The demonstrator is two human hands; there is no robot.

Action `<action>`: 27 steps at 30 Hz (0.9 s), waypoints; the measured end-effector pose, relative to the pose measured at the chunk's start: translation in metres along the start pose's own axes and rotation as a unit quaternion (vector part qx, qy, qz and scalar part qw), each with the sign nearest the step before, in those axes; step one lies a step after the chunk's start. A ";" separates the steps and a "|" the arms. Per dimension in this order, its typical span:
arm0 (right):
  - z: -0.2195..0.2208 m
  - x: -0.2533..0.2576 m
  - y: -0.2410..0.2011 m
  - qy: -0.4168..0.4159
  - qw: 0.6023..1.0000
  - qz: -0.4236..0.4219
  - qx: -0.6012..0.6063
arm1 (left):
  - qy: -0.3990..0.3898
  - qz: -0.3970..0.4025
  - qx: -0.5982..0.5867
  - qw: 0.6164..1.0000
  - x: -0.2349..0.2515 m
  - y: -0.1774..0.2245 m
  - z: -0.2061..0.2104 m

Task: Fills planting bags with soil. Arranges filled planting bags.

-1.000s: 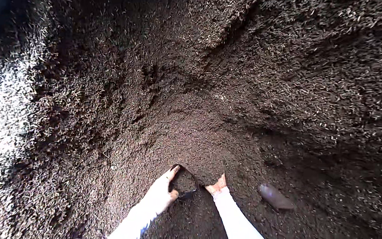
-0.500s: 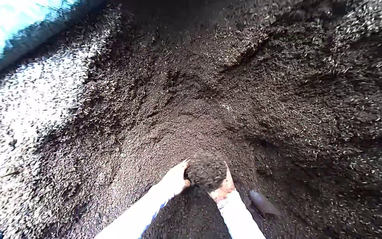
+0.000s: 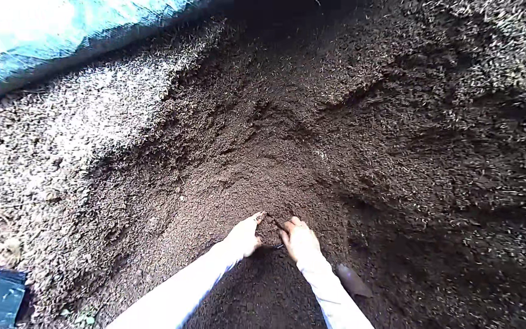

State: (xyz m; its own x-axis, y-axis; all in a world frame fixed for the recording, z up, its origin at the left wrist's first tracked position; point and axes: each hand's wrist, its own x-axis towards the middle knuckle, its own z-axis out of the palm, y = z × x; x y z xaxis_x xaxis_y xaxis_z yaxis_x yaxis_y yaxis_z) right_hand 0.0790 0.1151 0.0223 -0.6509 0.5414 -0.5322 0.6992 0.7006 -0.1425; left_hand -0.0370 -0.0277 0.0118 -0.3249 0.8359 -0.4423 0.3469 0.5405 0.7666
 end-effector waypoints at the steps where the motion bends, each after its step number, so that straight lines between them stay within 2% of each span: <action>1: -0.004 -0.010 -0.001 0.034 0.999 -0.023 -0.001 | 0.015 0.009 -0.015 1.000 -0.007 0.003 -0.006; 4: 0.014 -0.029 0.007 0.239 0.964 -0.106 0.060 | 0.037 0.043 -0.069 0.996 -0.022 0.002 -0.011; 5: 0.025 -0.026 0.008 0.254 0.959 -0.104 0.065 | 0.031 0.046 -0.070 0.996 -0.021 -0.004 -0.006; 8: 0.036 -0.010 0.010 0.113 0.993 -0.018 0.027 | 0.013 0.020 -0.010 1.000 -0.010 -0.022 0.010; 10: 0.027 -0.007 0.012 0.131 0.991 -0.016 0.038 | 0.015 0.026 0.005 1.000 -0.008 -0.016 0.002; 12: 0.031 -0.019 0.022 0.226 0.966 -0.095 0.086 | 0.027 0.037 -0.002 0.999 -0.011 -0.005 -0.005; 13: 0.038 -0.022 0.024 0.293 0.934 -0.170 0.112 | 0.049 0.033 0.023 0.998 -0.010 0.001 -0.009; 14: 0.040 -0.023 0.021 0.326 0.906 -0.238 0.132 | 0.067 0.017 0.074 0.995 -0.005 0.009 -0.014; 15: 0.039 -0.026 0.014 0.305 0.899 -0.278 0.145 | 0.077 -0.003 0.137 0.988 0.003 0.016 -0.018; 16: 0.036 -0.032 0.005 0.251 0.914 -0.284 0.143 | 0.078 -0.018 0.197 0.977 0.014 0.021 -0.018; 18: 0.024 -0.041 -0.011 0.070 0.971 -0.211 0.092 | 0.052 -0.037 0.272 0.960 0.040 0.020 -0.006; 19: 0.019 -0.042 -0.018 -0.015 0.984 -0.166 0.062 | 0.031 -0.039 0.284 0.957 0.052 0.016 0.001; 21: 0.020 -0.049 -0.024 -0.092 0.989 -0.112 0.034 | 0.001 -0.013 0.281 0.960 0.058 0.009 0.014; 23: 0.031 -0.068 -0.023 -0.088 0.992 -0.093 0.024 | -0.021 0.033 0.237 0.971 0.045 0.007 0.027; 27: 0.083 -0.112 -0.015 0.022 0.989 -0.135 0.061 | -0.052 0.075 0.170 0.981 0.003 -0.006 0.052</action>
State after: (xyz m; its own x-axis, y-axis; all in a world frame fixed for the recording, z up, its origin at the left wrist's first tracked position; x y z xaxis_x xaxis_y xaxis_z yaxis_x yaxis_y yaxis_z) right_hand 0.1661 0.0049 0.0148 -0.8293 0.3634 -0.4246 0.5265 0.7627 -0.3756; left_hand 0.0061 -0.0236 -0.0179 -0.1624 0.9041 -0.3954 0.6632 0.3967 0.6347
